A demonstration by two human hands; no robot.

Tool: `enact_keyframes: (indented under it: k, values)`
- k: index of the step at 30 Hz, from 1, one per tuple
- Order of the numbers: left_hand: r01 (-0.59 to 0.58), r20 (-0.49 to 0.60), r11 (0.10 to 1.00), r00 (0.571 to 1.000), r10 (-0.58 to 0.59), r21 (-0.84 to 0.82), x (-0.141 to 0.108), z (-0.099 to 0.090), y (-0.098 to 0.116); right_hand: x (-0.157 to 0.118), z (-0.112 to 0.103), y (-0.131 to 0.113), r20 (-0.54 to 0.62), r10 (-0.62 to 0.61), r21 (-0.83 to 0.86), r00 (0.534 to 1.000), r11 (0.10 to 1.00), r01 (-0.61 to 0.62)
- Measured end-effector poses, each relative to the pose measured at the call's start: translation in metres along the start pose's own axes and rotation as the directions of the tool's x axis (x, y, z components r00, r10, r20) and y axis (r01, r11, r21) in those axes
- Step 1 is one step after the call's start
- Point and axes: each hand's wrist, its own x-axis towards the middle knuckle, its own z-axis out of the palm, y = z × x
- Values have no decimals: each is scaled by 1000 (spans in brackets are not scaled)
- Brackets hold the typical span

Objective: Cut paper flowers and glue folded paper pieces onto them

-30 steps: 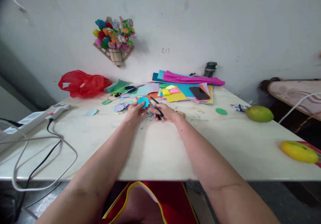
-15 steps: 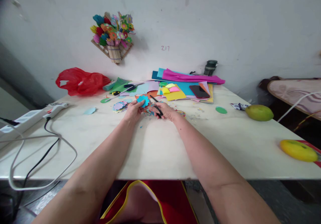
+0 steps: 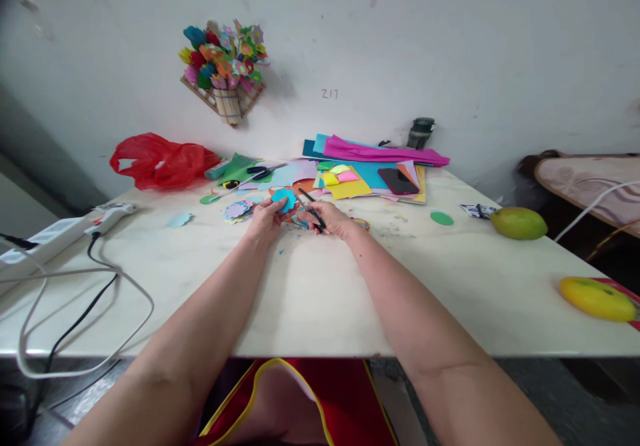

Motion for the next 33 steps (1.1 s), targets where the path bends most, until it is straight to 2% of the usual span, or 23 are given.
enact_keyframes:
  k: [7,15,33]
  values:
    - [13,26,1000,1000,-13,8,0,-1,1,-3,-1,-3,29,-23,-6,999,1000,23]
    - [51,77,994,995,-59,98,-3,1,1,-3,-10,-3,52,-32,8,998,999,31]
    - [17,41,996,999,-21,82,-2,1,0,-1,-3,-3,4,-5,22,1000,1000,5]
